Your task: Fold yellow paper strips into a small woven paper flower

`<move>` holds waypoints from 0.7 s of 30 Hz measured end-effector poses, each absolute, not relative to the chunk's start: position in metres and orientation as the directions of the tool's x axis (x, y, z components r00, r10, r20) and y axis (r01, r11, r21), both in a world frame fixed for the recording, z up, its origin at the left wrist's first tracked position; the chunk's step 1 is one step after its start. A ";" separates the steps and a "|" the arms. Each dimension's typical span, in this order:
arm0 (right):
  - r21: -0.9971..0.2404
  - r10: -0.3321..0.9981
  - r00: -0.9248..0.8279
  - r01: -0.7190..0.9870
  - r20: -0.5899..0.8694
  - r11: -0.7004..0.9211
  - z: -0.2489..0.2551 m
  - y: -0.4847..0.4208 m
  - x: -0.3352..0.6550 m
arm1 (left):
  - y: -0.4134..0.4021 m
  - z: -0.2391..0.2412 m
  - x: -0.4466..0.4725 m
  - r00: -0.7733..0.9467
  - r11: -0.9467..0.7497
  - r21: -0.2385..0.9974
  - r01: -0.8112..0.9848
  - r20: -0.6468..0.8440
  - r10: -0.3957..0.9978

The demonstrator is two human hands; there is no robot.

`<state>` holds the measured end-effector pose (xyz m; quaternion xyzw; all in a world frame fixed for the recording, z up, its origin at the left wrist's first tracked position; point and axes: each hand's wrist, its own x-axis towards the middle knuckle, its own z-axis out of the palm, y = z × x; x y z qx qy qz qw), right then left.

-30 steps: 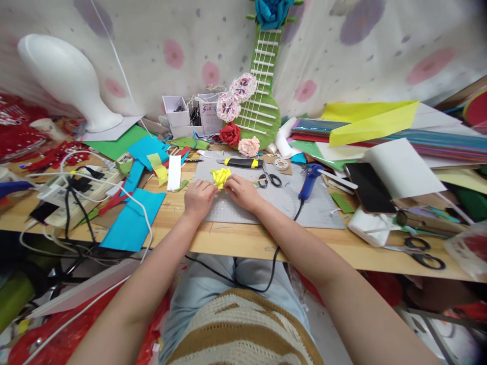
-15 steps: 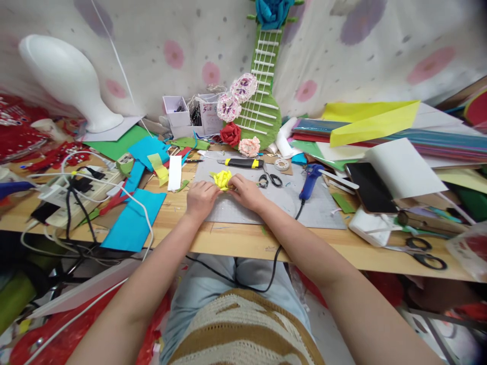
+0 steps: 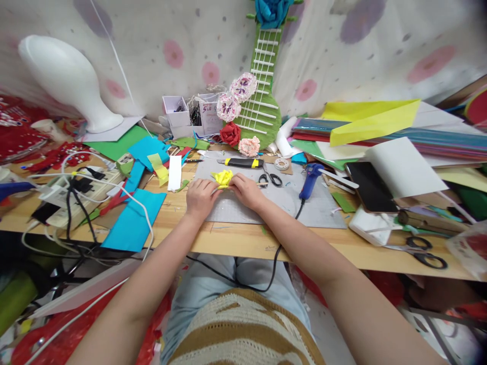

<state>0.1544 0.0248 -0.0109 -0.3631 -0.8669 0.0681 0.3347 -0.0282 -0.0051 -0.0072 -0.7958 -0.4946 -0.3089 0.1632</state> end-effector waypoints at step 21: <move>-0.402 0.646 -0.483 0.517 0.591 0.756 -0.014 0.027 0.156 | -0.010 -0.005 -0.030 0.265 -0.456 0.098 0.884 0.700 0.663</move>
